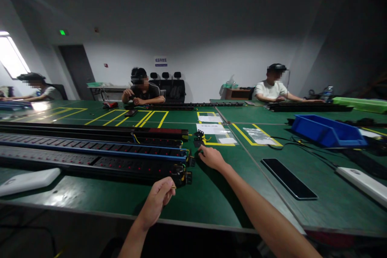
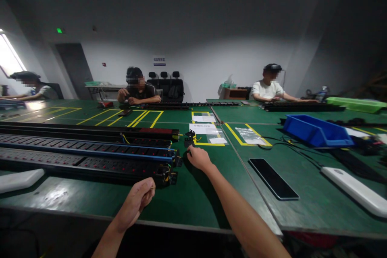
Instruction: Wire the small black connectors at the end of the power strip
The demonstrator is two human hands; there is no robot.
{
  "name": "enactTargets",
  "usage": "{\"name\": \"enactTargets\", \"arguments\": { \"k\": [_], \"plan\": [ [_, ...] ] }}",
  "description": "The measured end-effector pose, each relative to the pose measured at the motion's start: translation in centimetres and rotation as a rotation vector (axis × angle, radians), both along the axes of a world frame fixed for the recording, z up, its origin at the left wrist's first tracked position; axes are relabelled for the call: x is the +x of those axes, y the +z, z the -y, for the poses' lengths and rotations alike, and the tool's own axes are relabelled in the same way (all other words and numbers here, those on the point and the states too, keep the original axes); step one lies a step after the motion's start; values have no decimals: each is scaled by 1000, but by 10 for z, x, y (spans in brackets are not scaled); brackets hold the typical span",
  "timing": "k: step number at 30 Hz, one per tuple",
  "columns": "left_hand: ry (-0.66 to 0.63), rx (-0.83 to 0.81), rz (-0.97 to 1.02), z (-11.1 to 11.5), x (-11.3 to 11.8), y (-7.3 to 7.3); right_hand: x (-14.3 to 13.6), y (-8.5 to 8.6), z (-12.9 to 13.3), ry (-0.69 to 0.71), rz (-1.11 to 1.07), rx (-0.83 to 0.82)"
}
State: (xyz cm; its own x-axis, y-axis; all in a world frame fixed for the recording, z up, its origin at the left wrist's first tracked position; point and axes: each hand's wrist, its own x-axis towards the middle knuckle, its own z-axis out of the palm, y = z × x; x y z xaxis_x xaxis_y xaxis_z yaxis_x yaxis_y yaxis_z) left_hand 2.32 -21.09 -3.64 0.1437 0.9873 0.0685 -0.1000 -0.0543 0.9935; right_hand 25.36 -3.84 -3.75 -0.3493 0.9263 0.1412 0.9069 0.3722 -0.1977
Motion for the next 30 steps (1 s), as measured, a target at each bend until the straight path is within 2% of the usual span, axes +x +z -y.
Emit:
{"name": "enactTargets", "arguments": {
  "k": [15,30],
  "plan": [
    [-13,-13,-42,2,1,-1,1,-7,-3,-4,27,25],
    [-8,-22,-55,0,-1,-5,-1,-1,0,19,25,18]
  ]
}}
